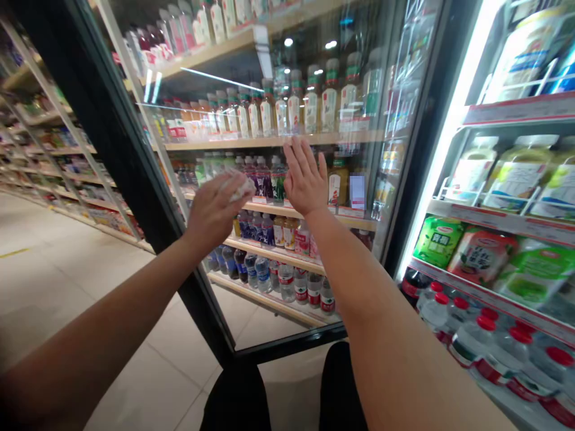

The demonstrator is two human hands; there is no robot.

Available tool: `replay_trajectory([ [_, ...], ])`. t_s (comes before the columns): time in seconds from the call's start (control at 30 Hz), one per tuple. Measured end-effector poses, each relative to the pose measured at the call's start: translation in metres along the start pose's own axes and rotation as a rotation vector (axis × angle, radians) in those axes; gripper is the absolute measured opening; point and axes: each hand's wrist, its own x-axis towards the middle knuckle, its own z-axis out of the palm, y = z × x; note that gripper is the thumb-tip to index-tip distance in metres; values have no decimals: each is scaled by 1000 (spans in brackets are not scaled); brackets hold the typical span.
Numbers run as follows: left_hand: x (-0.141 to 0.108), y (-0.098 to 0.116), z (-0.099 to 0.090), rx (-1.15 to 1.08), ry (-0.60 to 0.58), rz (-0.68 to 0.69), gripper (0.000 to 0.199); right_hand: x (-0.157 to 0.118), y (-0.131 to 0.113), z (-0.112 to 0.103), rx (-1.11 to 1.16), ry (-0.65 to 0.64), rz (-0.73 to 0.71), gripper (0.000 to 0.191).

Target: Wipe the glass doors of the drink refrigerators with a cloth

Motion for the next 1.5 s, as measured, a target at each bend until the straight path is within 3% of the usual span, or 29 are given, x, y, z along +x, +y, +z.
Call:
replay_trajectory([
  [0.1,19,-19,-9,116,212,-147,42,-1,-2,-2,-9,7,7,63],
  [0.17,18,-15,-7,129,263,-198,45,0,-2,-3,-27,8,8,63],
  [0.23,4,2,3,87,212,-173,51,1,-3,-4,-46,-5,12,62],
  [0.33,-22,32,19,-13,38,-3,59,2,-5,-4,-53,-39,31,62],
  [0.4,-29,43,24,-68,-25,31,62,-1,-12,-5,-24,-45,74,62],
  [0.5,-20,48,26,-176,76,-80,63,-18,-34,-10,119,-16,185,56],
  [0.6,0,59,28,-291,221,-240,63,-43,-68,-18,414,-7,231,52],
  [0.73,14,86,31,-527,219,-431,76,-57,-99,-25,703,-36,245,56],
  [0.8,14,90,27,-564,173,-390,83,-48,-96,-27,716,-16,265,52],
  [0.93,11,70,6,-335,121,-95,81,-23,-62,-33,571,106,230,46],
  [1.03,8,42,-4,-71,137,-149,76,-26,-42,-33,344,134,41,46],
  [1.17,2,16,0,46,145,-294,71,-51,-38,-22,122,-196,-370,47],
  [1.23,-2,11,6,55,132,-289,71,-51,-32,-18,53,-282,-450,53],
  [1.3,-5,9,10,67,133,-289,71,-37,-20,-17,1,-233,-407,56],
  [1.4,-7,10,12,75,143,-290,70,-11,-5,-16,-40,-53,-241,50],
  [1.5,-7,10,11,70,140,-295,69,-8,-9,-9,-30,58,-135,48],
])
